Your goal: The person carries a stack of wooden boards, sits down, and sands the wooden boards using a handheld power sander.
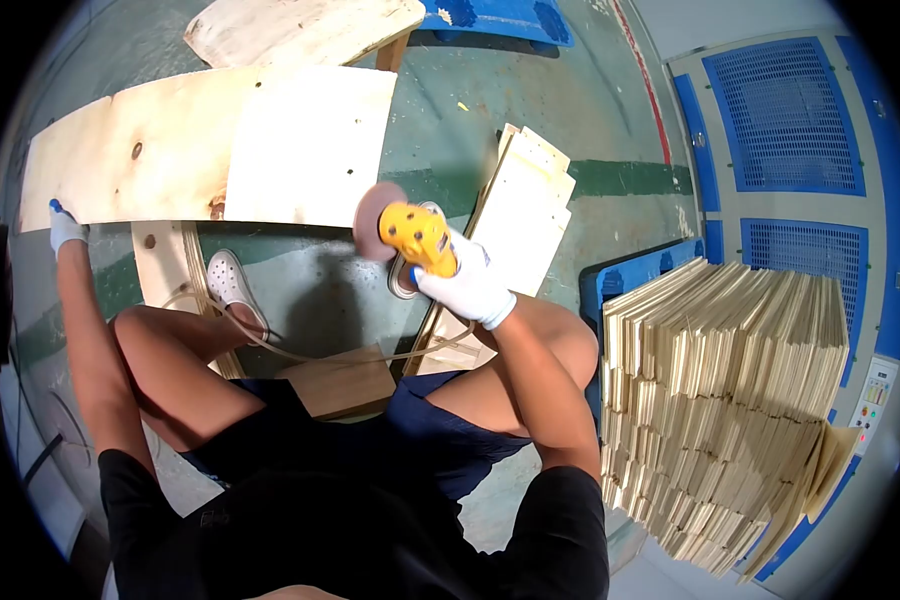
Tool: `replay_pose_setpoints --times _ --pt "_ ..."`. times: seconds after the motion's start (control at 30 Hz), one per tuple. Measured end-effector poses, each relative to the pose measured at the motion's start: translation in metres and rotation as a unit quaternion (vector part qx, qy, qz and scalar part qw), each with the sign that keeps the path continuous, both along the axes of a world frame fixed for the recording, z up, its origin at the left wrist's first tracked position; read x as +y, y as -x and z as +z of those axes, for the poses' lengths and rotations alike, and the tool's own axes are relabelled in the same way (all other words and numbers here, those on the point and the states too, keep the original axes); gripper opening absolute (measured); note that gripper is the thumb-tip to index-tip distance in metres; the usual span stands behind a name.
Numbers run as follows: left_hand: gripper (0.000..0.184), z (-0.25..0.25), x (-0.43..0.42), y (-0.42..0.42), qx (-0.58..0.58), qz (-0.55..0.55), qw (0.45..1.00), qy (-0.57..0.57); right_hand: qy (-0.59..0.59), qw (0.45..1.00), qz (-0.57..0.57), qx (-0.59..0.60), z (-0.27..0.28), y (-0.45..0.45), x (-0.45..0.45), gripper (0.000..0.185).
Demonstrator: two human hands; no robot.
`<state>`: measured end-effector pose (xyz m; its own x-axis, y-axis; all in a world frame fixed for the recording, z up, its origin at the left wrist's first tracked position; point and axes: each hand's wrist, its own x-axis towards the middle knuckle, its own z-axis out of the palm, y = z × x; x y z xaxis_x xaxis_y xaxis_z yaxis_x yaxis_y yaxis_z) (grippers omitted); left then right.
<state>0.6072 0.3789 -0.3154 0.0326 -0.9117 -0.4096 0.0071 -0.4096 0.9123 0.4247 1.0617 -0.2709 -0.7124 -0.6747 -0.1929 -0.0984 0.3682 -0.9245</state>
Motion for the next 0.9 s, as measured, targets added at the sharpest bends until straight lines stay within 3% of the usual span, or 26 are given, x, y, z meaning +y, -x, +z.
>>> replay_pose_setpoints --times 0.07,0.1,0.27,0.37,0.47,0.5,0.6,0.7,0.8,0.83,0.9 --pt "0.070 -0.006 -0.006 -0.004 0.054 0.004 0.999 0.005 -0.069 0.994 -0.064 0.047 0.011 0.013 -0.013 0.045" --pt "0.069 -0.013 -0.014 -0.005 0.107 0.008 0.994 0.008 -0.045 0.994 -0.095 0.031 0.008 0.023 -0.019 0.044" --pt "0.069 -0.006 -0.010 -0.006 0.177 -0.024 0.980 0.087 0.192 0.959 -0.178 -0.107 0.013 0.061 -0.035 0.028" --pt "0.069 0.033 0.025 -0.006 0.144 -0.005 0.981 0.132 0.269 0.926 -0.204 -0.168 0.039 0.061 -0.044 0.026" --pt "0.072 0.047 0.007 -0.024 0.232 -0.020 0.946 0.224 0.301 0.912 -0.226 -0.165 0.060 0.058 -0.047 0.029" --pt "0.071 0.078 0.036 -0.019 0.271 -0.008 0.945 0.183 0.317 0.908 -0.225 -0.155 0.067 0.056 -0.049 0.029" --pt "0.068 0.138 0.066 -0.008 0.328 -0.046 0.918 0.217 0.355 0.898 -0.219 -0.140 0.081 0.056 -0.053 0.028" --pt "0.055 0.192 0.079 0.002 0.257 -0.063 0.889 0.373 0.389 0.887 -0.211 -0.134 0.079 0.064 -0.060 0.026" --pt "0.047 0.251 0.103 0.046 0.075 -0.103 0.804 0.580 0.467 0.849 -0.206 -0.137 0.082 0.070 -0.067 0.025" --pt "0.046 0.263 0.105 0.065 0.049 -0.127 0.771 0.622 0.471 0.846 -0.207 -0.138 0.083 0.073 -0.067 0.025" --pt "0.046 0.288 0.138 0.124 0.039 -0.192 0.757 0.623 0.501 0.831 -0.204 -0.127 0.085 0.077 -0.061 0.026"
